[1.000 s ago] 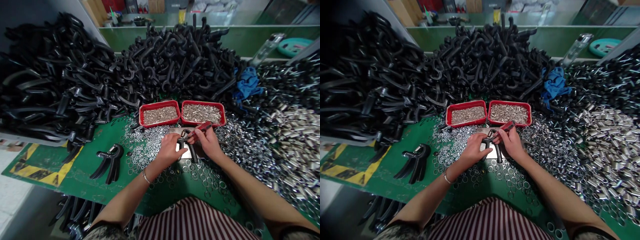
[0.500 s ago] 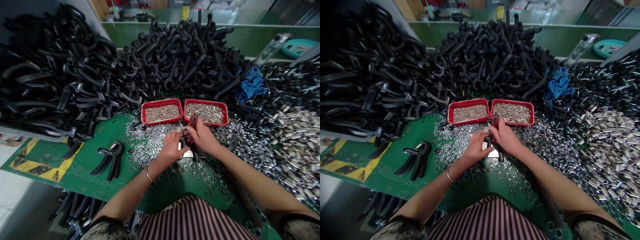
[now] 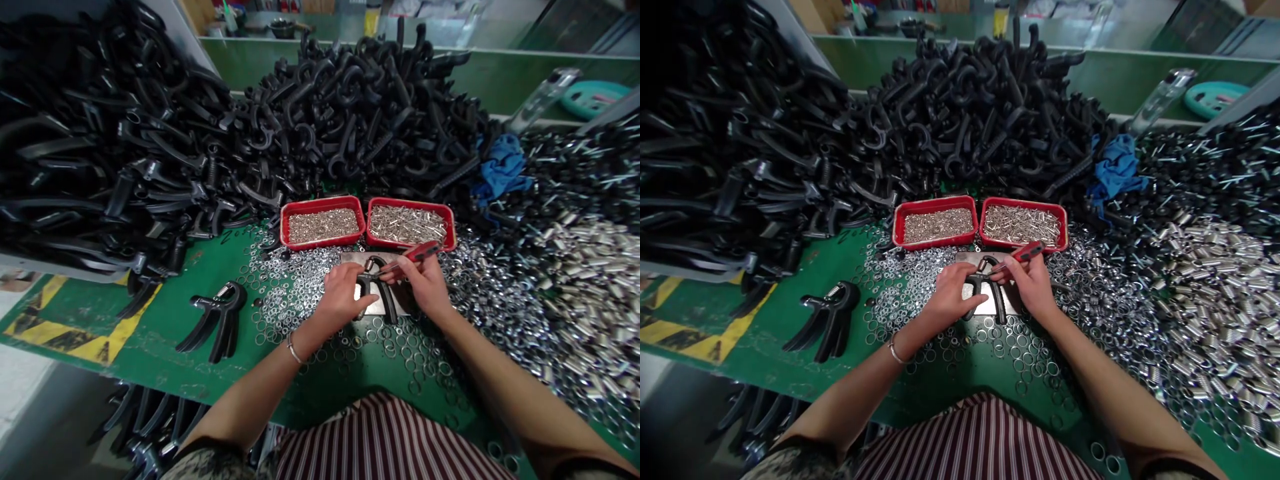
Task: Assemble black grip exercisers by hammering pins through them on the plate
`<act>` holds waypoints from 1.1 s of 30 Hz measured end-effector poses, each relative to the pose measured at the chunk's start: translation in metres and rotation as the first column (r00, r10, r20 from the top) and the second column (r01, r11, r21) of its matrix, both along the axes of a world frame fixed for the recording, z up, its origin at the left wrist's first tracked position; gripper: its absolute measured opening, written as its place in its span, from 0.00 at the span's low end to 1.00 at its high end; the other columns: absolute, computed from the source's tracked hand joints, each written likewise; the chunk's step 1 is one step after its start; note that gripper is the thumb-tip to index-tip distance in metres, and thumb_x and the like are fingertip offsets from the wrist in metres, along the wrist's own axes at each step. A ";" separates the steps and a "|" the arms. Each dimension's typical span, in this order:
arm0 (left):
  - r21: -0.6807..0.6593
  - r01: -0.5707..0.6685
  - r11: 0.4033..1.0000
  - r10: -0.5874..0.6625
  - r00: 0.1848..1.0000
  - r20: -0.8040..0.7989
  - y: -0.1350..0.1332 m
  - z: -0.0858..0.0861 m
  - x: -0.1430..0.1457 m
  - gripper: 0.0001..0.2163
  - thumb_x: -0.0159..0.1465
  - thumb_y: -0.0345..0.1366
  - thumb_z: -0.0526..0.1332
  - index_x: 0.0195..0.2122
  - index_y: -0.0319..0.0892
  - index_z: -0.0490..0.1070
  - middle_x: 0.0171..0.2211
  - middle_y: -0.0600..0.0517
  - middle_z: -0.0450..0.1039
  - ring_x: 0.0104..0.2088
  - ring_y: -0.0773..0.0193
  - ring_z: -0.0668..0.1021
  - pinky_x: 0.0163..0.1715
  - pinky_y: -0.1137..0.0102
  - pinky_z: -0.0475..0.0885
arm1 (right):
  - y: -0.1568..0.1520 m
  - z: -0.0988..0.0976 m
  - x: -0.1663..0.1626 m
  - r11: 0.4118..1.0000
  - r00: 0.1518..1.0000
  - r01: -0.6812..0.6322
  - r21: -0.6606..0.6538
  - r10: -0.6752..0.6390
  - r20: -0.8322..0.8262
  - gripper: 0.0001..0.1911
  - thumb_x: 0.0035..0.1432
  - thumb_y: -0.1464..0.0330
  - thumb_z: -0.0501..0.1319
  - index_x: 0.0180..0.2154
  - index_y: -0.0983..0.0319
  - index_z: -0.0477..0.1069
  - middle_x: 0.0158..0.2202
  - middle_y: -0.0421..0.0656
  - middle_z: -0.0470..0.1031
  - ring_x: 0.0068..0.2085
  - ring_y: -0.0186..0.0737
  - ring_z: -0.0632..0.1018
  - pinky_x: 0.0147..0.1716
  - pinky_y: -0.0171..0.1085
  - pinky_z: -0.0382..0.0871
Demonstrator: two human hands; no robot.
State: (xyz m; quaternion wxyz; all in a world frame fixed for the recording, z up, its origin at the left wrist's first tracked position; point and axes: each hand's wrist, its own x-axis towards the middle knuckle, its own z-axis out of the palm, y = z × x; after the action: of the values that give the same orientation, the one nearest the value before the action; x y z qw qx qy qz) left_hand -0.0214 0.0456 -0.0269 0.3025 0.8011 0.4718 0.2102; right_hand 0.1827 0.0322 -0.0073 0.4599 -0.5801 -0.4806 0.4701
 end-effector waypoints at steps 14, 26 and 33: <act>0.027 -0.015 1.000 0.015 1.000 -0.006 -0.003 0.000 0.003 0.25 0.62 0.47 0.67 0.56 0.43 0.65 0.57 0.43 0.68 0.57 0.47 0.69 0.57 0.53 0.62 | 0.007 0.020 -0.014 0.983 0.828 -0.171 0.061 0.110 0.549 0.16 0.65 0.51 0.56 0.43 0.56 0.61 0.27 0.42 0.75 0.29 0.47 0.78 0.34 0.46 0.73; 0.111 0.099 0.989 -0.092 0.993 -0.070 0.000 0.024 -0.007 0.24 0.68 0.47 0.60 0.62 0.45 0.64 0.62 0.42 0.65 0.62 0.46 0.65 0.60 0.51 0.60 | -0.023 0.045 0.066 0.974 0.902 0.136 0.179 -0.197 0.383 0.13 0.66 0.53 0.56 0.41 0.55 0.63 0.33 0.46 0.79 0.33 0.46 0.81 0.38 0.46 0.74; 0.332 -0.157 0.930 0.244 0.940 -0.238 0.101 0.051 -0.051 0.10 0.68 0.33 0.56 0.44 0.42 0.77 0.42 0.43 0.75 0.49 0.48 0.74 0.54 0.52 0.64 | -0.040 0.039 0.154 0.961 0.890 0.270 -0.060 -0.225 0.397 0.15 0.61 0.52 0.63 0.35 0.55 0.68 0.31 0.51 0.81 0.28 0.46 0.81 0.34 0.47 0.74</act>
State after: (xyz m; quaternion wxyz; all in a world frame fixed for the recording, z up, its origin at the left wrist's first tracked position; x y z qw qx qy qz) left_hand -0.0720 0.1462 0.0237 0.0818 0.8068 0.5505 0.1980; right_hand 0.3371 -0.0077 0.0315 0.3783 -0.7432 -0.4562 0.3106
